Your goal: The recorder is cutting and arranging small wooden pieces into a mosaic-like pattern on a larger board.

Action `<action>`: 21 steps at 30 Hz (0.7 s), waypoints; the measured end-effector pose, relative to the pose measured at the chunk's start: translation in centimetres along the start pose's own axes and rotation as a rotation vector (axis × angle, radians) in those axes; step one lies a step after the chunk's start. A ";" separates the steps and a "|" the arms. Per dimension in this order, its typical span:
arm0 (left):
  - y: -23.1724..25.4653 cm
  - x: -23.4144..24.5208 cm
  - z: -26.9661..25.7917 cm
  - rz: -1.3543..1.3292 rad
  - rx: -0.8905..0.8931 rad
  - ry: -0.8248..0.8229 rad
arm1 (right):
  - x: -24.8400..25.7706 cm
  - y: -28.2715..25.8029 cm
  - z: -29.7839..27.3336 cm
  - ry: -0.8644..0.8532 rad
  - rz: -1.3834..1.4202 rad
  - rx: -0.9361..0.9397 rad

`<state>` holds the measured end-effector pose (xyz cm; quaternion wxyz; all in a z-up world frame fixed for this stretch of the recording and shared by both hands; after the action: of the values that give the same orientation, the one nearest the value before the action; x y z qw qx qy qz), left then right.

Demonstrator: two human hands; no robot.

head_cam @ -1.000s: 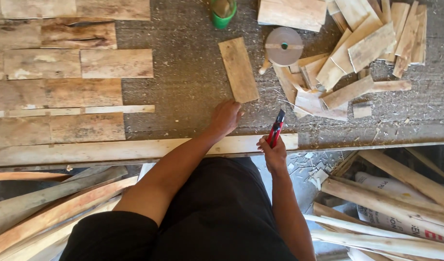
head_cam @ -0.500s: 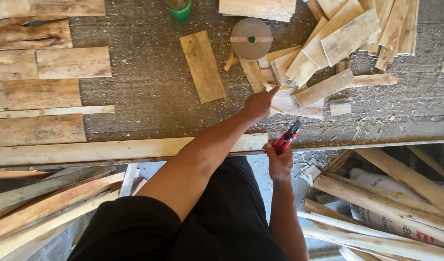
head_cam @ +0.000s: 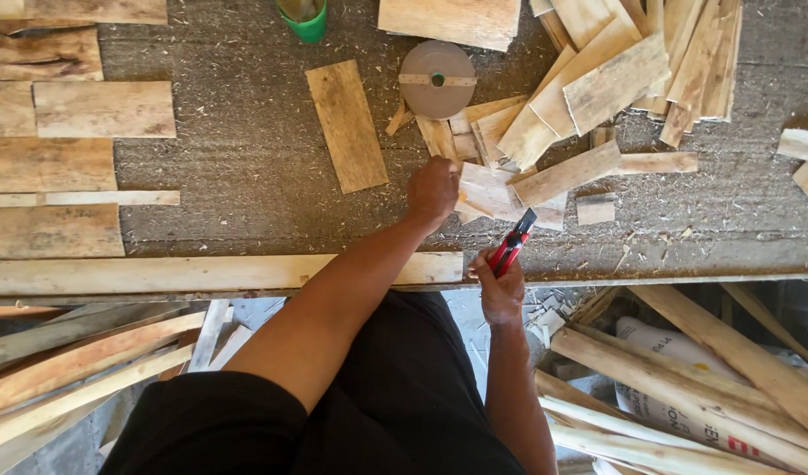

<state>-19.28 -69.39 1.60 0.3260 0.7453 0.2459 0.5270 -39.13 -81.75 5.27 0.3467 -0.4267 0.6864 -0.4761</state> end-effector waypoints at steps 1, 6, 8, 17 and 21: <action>-0.9 0.6 -0.1 0.002 0.005 0.009 | -0.1 0.1 0.6 -0.011 0.001 0.000; -7.6 4.2 -1.3 -0.433 0.097 0.106 | -2.6 -1.0 2.8 -0.103 -0.189 0.017; -9.2 5.2 -1.4 -0.551 0.170 0.071 | -3.7 -1.4 3.6 -0.152 -0.229 0.032; -13.4 0.7 1.7 -0.930 0.316 -0.226 | -6.9 -8.0 6.4 -0.204 -0.754 0.224; -12.2 0.4 2.0 -0.926 0.331 -0.325 | -7.3 -10.0 6.8 -0.215 -0.913 0.254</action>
<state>-17.56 -61.38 -7.72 0.4369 0.6723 0.5761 0.1588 -27.65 -79.29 13.13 0.2208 -0.6854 0.3258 -0.6127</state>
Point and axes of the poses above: each hand's wrist, its own z-axis towards the middle knuckle, its own x-axis out of the back of the hand, y = z × x, the point moved 9 cm from there along z, towards the middle knuckle, and after that the axes turned 4 degrees about -z, right-handed, at the moved point
